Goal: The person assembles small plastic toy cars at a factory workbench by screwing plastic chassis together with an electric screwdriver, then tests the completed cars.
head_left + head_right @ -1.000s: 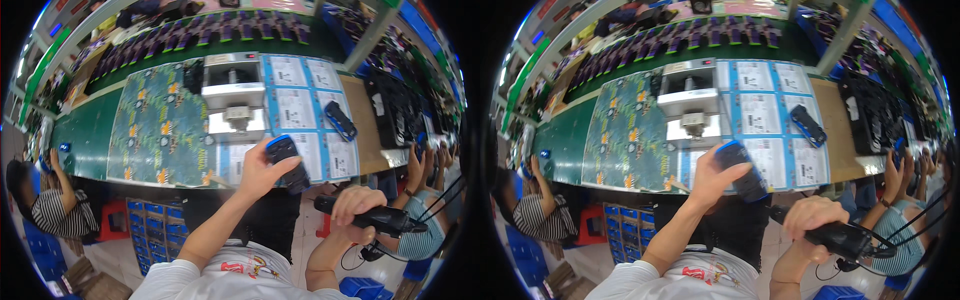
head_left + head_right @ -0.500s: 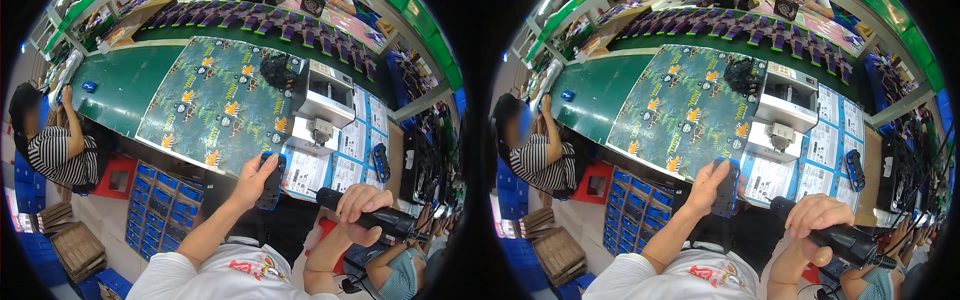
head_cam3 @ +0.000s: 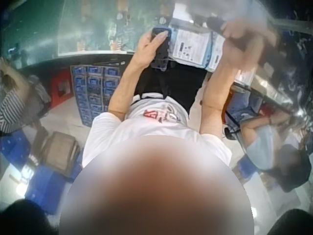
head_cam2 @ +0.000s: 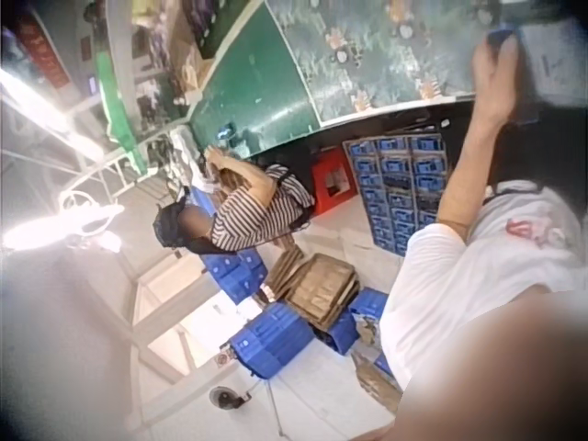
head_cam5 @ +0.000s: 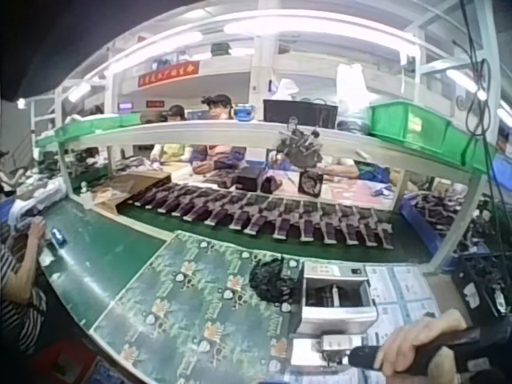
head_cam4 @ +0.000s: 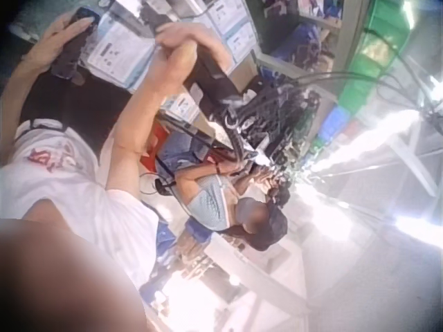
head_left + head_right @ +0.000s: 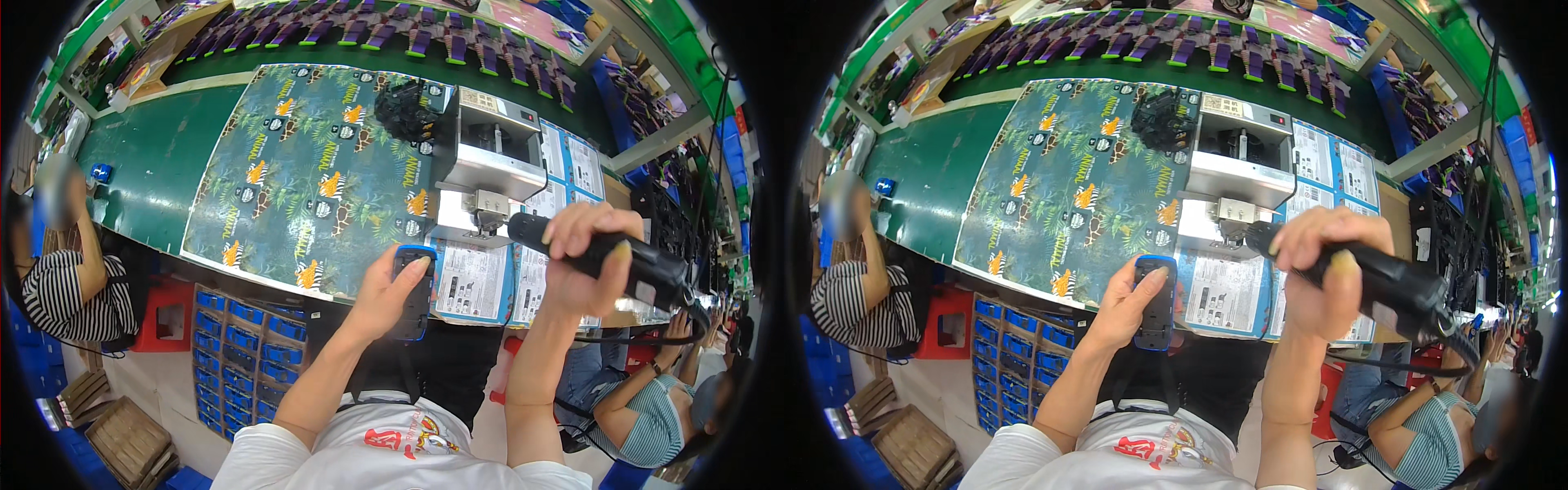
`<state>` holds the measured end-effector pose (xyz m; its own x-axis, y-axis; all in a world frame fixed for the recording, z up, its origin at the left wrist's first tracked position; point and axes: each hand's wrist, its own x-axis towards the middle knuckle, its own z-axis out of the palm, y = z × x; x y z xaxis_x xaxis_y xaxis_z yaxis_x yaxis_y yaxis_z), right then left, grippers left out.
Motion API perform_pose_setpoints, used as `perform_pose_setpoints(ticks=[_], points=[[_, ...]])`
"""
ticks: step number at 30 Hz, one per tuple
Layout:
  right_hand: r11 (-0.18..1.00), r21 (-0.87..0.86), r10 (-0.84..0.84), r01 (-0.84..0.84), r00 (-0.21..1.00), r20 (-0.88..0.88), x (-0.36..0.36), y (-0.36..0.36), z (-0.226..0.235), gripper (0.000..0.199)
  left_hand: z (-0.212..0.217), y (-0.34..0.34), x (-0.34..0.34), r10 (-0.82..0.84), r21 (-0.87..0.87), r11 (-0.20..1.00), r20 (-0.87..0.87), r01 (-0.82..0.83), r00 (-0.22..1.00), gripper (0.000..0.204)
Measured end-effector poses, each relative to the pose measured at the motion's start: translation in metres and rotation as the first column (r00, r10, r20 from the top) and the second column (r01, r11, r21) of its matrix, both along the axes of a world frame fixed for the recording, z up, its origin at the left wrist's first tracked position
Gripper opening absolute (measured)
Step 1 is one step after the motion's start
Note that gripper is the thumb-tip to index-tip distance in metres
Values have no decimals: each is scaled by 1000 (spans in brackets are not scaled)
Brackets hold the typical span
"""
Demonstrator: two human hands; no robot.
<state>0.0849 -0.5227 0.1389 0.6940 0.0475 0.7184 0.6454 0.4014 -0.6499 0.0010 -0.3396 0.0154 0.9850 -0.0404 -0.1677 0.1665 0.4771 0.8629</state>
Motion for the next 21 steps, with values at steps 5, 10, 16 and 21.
perform_pose_setpoints(ticks=[5, 10, 16, 21], points=[[997, 34, 73, -71, 995, -69, 6, 10, -8, 22, 4, -1, 1, -11, 44, 999, -1, 11, 1000, 22], [989, -105, -117, 102, 982, -151, 4, 27, -3, 19, 8, -4, 1, -6, 78, 997, -22, 7, 1000, 22], [994, 84, 95, -72, 942, -323, 0, 25, 1, 9, 1, -2, 4, -11, 62, 998, -28, 13, 1000, 22], [984, 58, 174, -169, 980, -94, -28, 28, 3, 43, -2, 2, 2, -60, 13, 998, 22, 60, 998, 26]])
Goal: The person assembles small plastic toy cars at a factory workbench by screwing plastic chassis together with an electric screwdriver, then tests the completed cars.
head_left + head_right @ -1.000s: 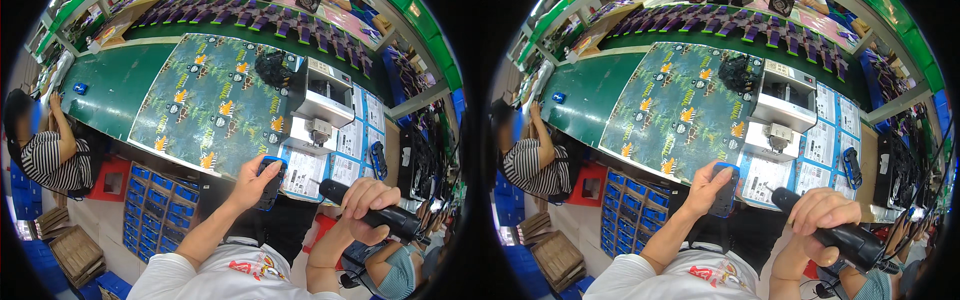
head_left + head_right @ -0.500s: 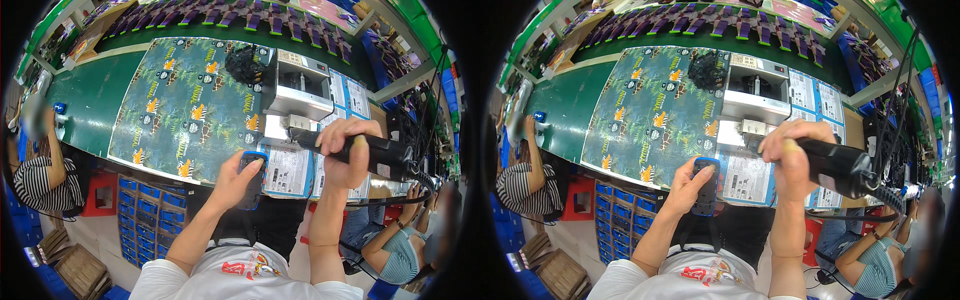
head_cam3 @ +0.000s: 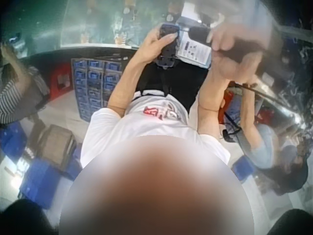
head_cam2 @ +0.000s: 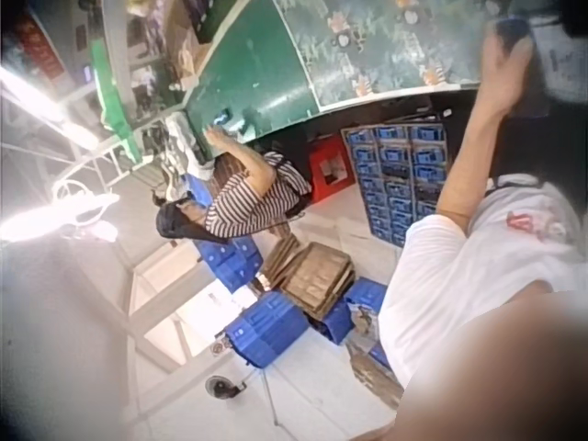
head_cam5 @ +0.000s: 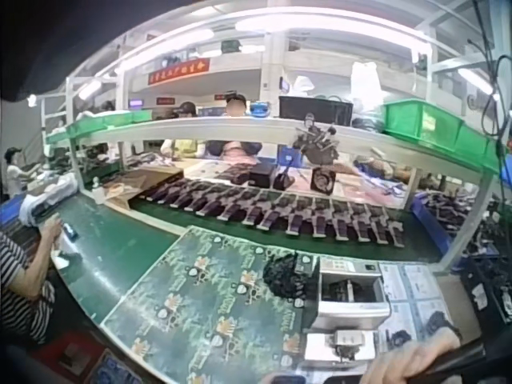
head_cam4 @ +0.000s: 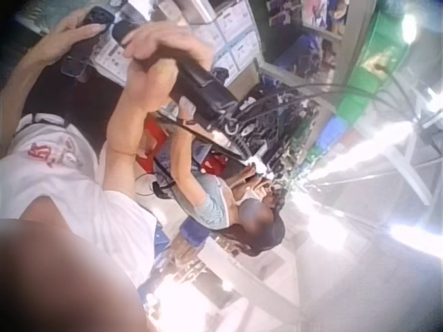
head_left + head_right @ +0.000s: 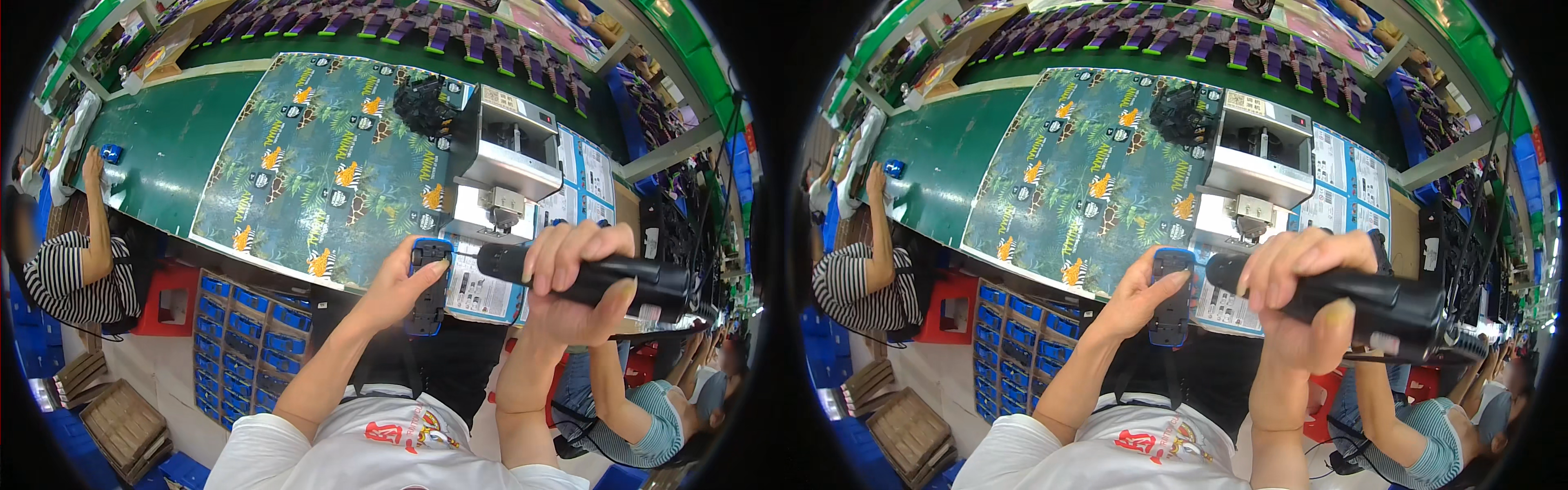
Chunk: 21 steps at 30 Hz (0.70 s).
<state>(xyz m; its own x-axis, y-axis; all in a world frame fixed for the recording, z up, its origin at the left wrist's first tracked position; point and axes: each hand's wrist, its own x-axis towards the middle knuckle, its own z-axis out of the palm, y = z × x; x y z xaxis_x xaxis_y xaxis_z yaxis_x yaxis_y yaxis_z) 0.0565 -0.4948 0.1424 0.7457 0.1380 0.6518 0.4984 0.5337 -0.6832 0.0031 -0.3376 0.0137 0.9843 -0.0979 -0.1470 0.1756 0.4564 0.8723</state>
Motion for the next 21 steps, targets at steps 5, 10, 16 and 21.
perform_pose_setpoints(ticks=[5, 10, 16, 21], points=[[996, 3, 86, -86, 995, -59, -6, 9, -9, 45, 3, 2, -1, 11, 36, 999, 14, -11, 1000, 27], [992, -22, 124, -126, 987, -99, -4, 14, -12, 42, -1, -1, 0, 49, 99, 994, 72, -56, 996, 26], [969, -244, 27, -47, 996, -83, -7, 25, -19, 44, 8, -5, -1, 39, 80, 996, 132, -50, 990, 27], [966, -207, 134, -154, 985, -108, 0, 26, -24, 49, -1, -5, 0, 62, 148, 986, 132, -81, 989, 25]])
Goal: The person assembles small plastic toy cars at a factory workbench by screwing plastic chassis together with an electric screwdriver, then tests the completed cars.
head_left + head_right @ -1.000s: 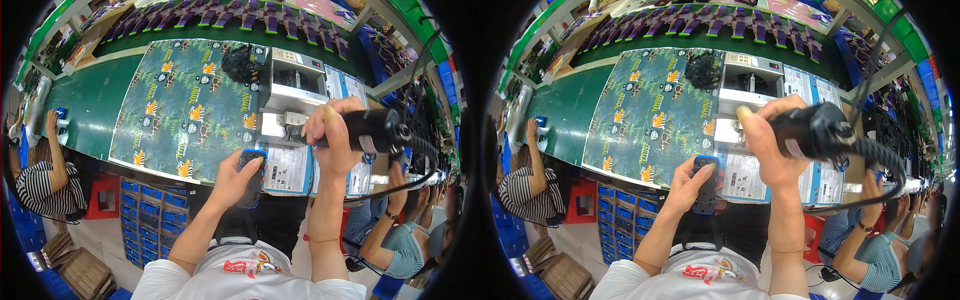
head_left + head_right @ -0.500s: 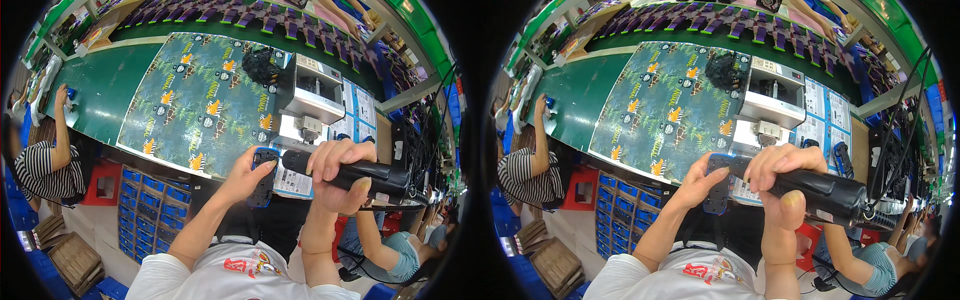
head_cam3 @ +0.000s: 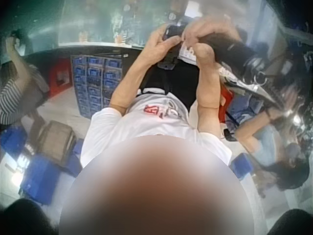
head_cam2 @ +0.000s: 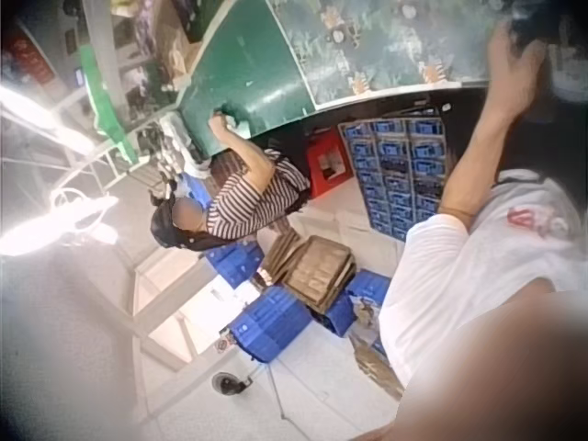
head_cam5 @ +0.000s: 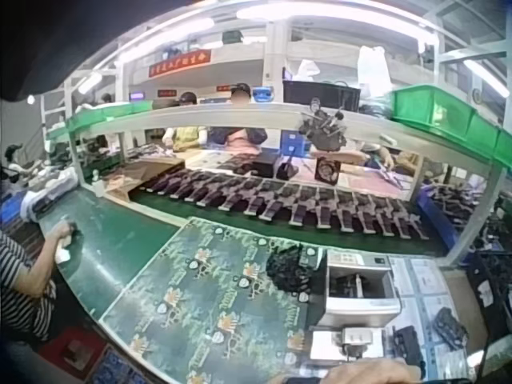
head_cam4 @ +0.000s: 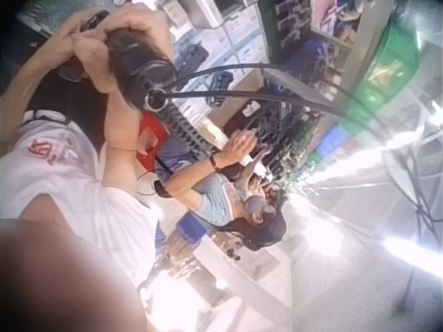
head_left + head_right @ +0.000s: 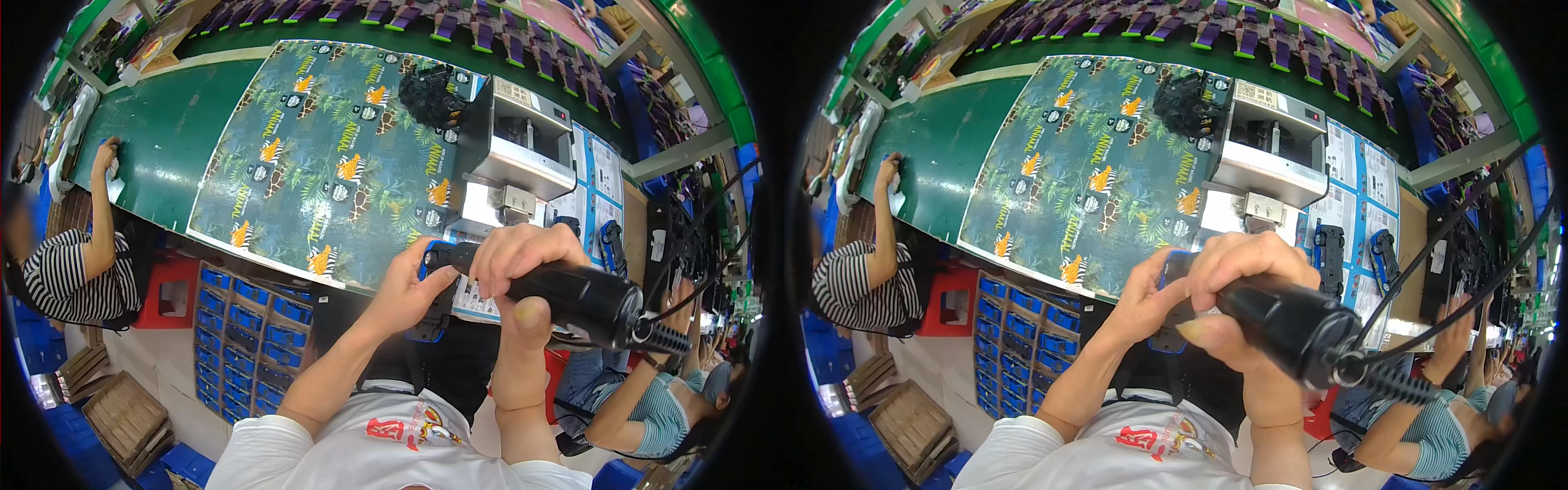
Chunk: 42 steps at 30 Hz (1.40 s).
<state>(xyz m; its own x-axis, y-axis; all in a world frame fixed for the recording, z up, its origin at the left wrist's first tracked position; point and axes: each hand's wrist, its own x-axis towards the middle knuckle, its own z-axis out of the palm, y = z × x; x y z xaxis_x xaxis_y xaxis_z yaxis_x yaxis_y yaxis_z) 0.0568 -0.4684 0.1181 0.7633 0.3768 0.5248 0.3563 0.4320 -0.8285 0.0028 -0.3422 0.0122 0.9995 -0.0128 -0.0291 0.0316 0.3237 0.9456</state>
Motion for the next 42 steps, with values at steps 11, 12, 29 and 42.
perform_pose_setpoints(ticks=[11, 12, 29, 42], points=[[998, 40, -41, 42, 999, -22, -2, -3, 0, 49, 4, -5, 1, 6, -9, 1000, -20, -6, 1000, 25], [998, 46, -47, 48, 998, -29, -3, -4, 1, 49, 4, -5, 1, 14, -5, 1000, -34, -14, 999, 25], [964, 206, -203, 167, 965, 169, 23, -51, 36, 37, 11, 21, 13, 132, -594, 763, -241, -254, 961, 47], [931, -59, -361, 361, 932, 3, 31, -27, 25, 14, -3, 18, 21, 142, -621, 741, -226, -254, 964, 57]])
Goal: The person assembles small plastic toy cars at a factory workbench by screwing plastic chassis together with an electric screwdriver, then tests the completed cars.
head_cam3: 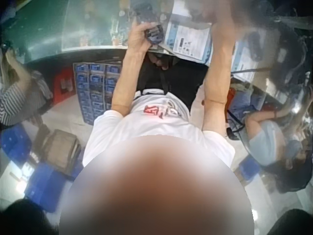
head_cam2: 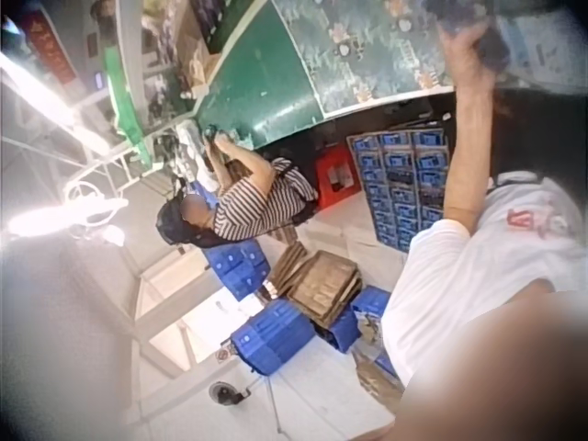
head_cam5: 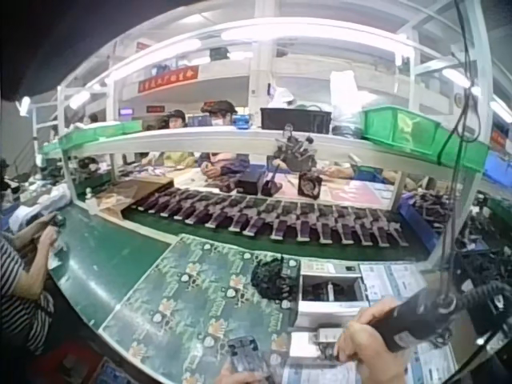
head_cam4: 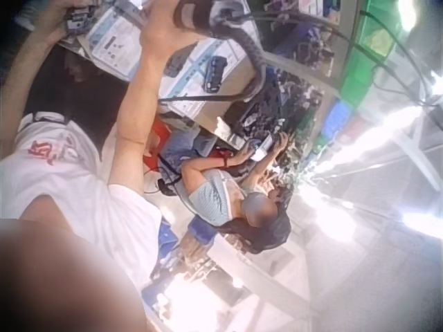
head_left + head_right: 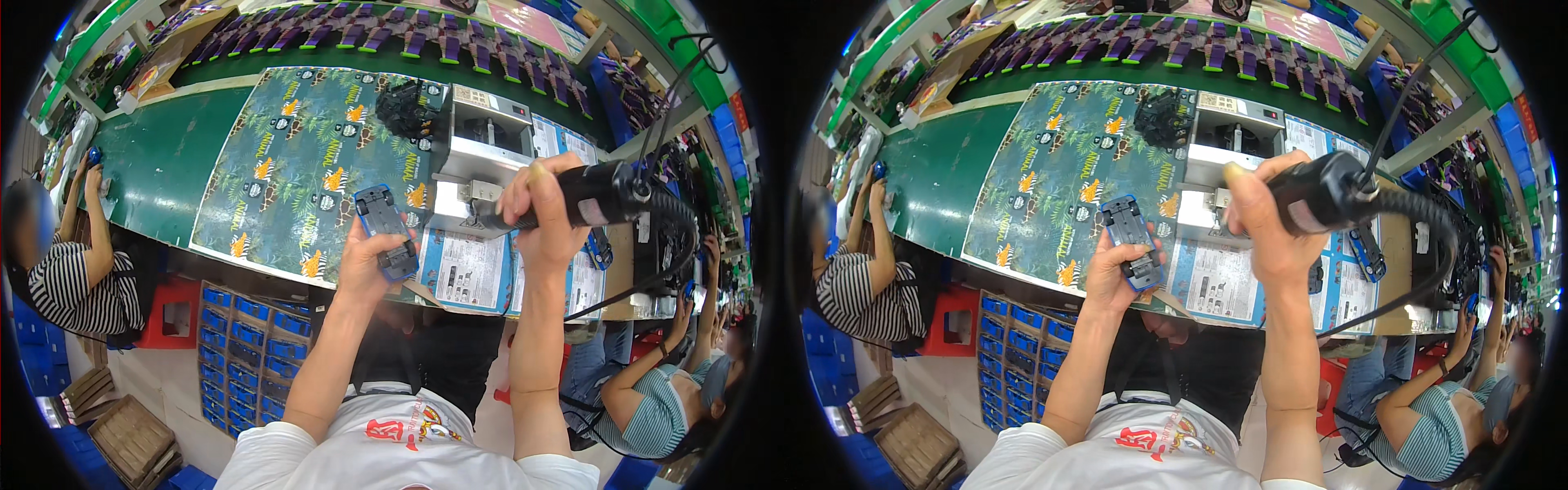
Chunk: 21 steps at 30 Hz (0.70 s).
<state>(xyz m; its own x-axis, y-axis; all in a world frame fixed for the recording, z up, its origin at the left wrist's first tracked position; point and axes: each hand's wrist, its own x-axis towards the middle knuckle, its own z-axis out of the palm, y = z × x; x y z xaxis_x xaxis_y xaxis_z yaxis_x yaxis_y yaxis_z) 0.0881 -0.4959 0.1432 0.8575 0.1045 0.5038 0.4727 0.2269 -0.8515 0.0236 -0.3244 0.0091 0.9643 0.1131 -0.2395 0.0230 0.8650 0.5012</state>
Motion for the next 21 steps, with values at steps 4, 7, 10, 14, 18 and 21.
perform_pose_setpoints(ticks=[4, 7, 10, 14, 18, 21], points=[[950, 238, 213, -199, 977, -33, -20, -2, -6, 31, -1, 0, -1, -13, 77, 997, 43, 10, 999, 59], [911, 256, 317, -324, 946, 69, -41, 9, -9, 42, 4, 0, -1, -7, 87, 996, 41, 3, 999, 59], [905, 256, 334, -339, 940, 66, -51, 19, -15, 44, 1, -1, 0, -16, 83, 996, 55, 12, 998, 59], [906, 245, 353, -346, 935, 16, -52, 26, -24, 44, -1, 0, -1, -8, 92, 996, 42, 4, 999, 59], [907, 223, 370, -357, 929, -19, -50, 29, -32, 40, 6, -3, -1, -6, 127, 992, 27, 2, 1000, 56], [896, 217, 405, -388, 913, -38, -49, 37, -38, 36, 5, -4, -2, -33, 124, 992, 4, 32, 999, 53]])
